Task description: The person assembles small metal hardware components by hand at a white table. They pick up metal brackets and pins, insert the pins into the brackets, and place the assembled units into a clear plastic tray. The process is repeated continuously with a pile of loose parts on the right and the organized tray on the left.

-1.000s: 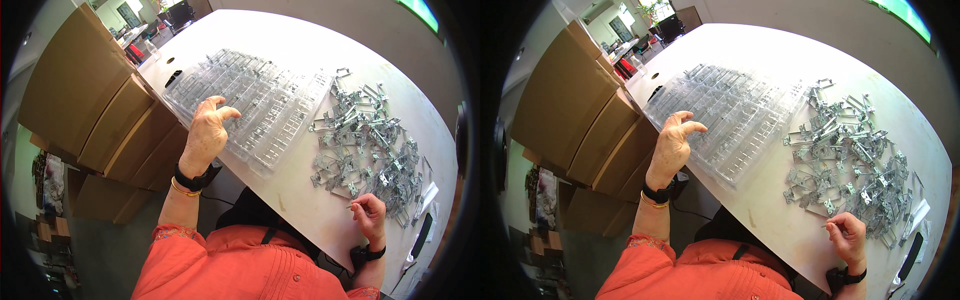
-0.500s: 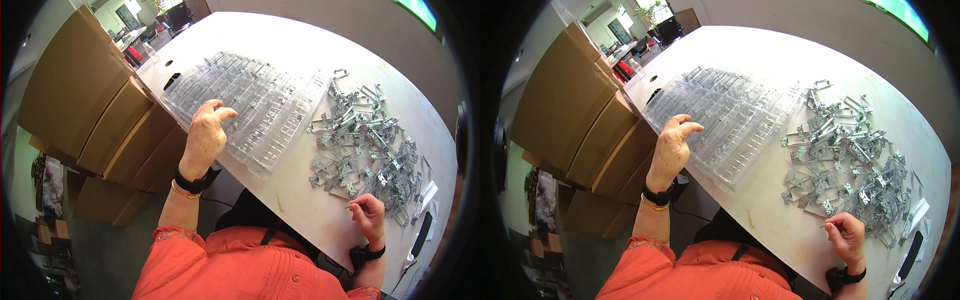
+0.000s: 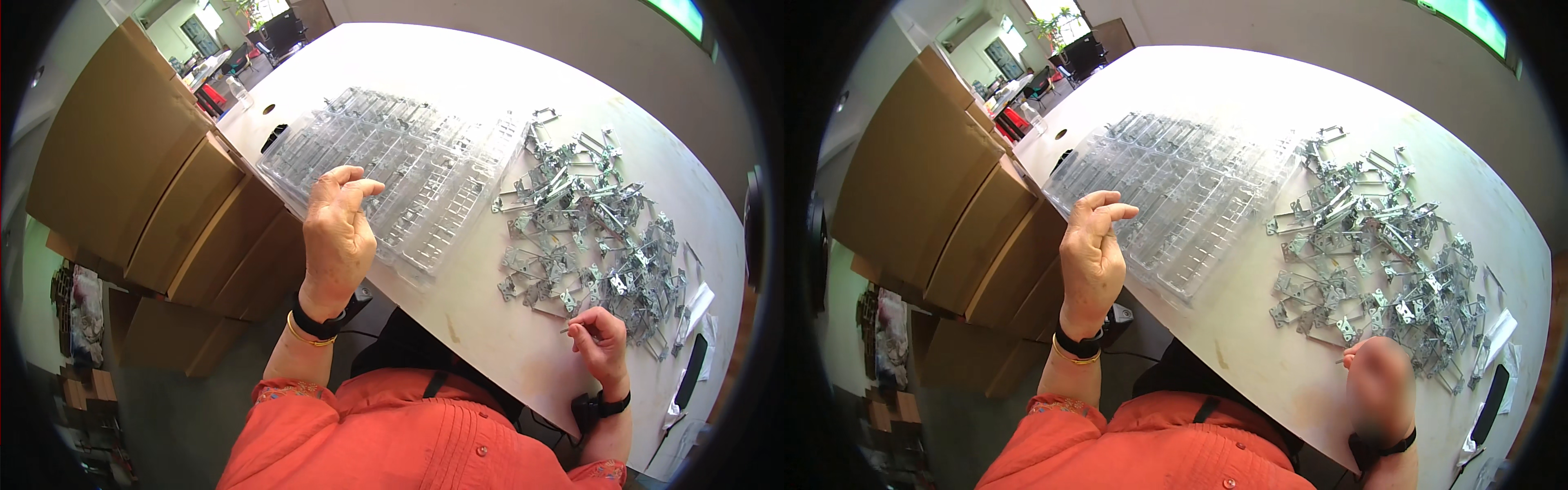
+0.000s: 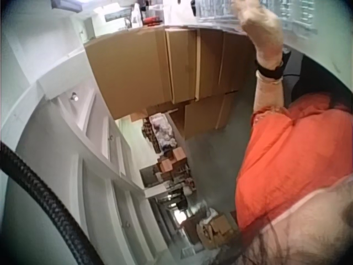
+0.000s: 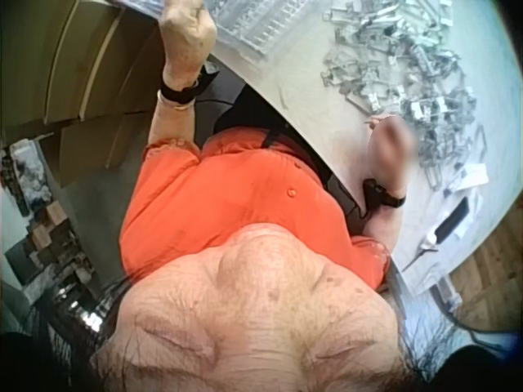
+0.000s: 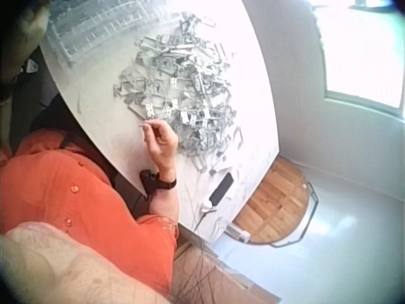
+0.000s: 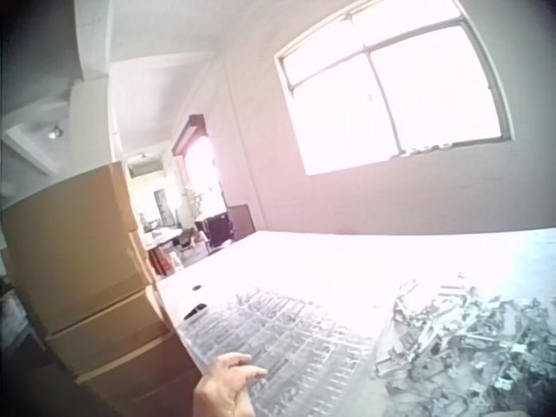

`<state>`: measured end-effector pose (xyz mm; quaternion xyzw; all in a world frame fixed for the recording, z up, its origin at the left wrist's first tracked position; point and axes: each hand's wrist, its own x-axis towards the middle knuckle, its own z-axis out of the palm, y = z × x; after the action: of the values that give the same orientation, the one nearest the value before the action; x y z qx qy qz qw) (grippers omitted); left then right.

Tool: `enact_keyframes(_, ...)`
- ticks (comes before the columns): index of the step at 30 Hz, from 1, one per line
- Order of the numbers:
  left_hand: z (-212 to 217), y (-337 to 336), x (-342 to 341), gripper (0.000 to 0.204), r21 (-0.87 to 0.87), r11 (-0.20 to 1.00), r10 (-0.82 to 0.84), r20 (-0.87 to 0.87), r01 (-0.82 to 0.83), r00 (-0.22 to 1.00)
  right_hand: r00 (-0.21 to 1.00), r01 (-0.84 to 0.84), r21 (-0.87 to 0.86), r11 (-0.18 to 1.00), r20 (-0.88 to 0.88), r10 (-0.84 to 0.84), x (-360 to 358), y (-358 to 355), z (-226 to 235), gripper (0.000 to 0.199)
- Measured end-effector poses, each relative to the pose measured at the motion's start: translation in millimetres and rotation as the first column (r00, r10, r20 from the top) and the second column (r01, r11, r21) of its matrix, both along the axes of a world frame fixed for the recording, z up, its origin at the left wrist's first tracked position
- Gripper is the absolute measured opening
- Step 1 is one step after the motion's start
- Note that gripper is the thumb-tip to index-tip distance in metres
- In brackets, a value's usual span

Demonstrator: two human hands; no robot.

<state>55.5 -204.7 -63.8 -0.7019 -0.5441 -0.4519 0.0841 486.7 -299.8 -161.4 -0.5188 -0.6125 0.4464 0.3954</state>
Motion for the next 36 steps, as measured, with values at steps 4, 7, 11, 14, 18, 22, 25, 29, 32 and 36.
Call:
enact_keyframes(4,-6,7,-9,0.041,-0.013,0.998,0.053,-0.100,-0.054,0.994,1.000,0.003,-0.001,1.000,-0.004,-0.003,-1,0,2,0.005)
enact_keyframes(7,-13,8,-13,0.040,-0.031,0.997,0.068,-0.118,-0.072,0.991,1.000,0.006,-0.003,1.000,-0.005,-0.007,-1,-1,2,0.004)
enact_keyframes(11,-18,8,-15,0.041,-0.086,0.993,0.071,-0.142,-0.083,0.987,1.000,0.012,-0.018,1.000,-0.022,-0.013,-1,-1,2,0.005)
enact_keyframes(14,-23,10,-19,0.042,-0.129,0.987,0.075,-0.184,-0.100,0.980,1.000,0.011,-0.006,1.000,-0.013,-0.011,0,0,-1,0.004)
enact_keyframes(18,-25,11,-19,0.043,-0.172,0.981,0.060,-0.194,-0.094,0.979,1.000,0.009,0.004,1.000,-0.009,-0.009,0,0,0,0.004)
enact_keyframes(22,-25,12,-20,0.045,-0.186,0.978,0.054,-0.210,-0.094,0.976,1.000,0.013,0.003,1.000,0.002,-0.013,-1,0,1,0.004)
enact_keyframes(25,-24,13,-20,0.044,-0.194,0.976,0.054,-0.209,-0.095,0.977,1.000,0.017,0.005,1.000,0.001,-0.017,-2,0,1,0.004)
enact_keyframes(29,-24,12,-20,0.042,-0.201,0.974,0.061,-0.210,-0.104,0.976,1.000,0.017,0.021,1.000,0.012,-0.017,0,0,-3,0.004)
enact_keyframes(32,-24,13,-20,0.042,-0.198,0.975,0.059,-0.199,-0.099,0.978,1.000,0.015,0.016,1.000,0.008,-0.015,-1,0,-1,0.004)
enact_keyframes(36,-26,14,-20,0.041,-0.195,0.976,0.057,-0.187,-0.094,0.981,1.000,0.019,0.016,1.000,0.006,-0.019,0,-1,-1,0.005)
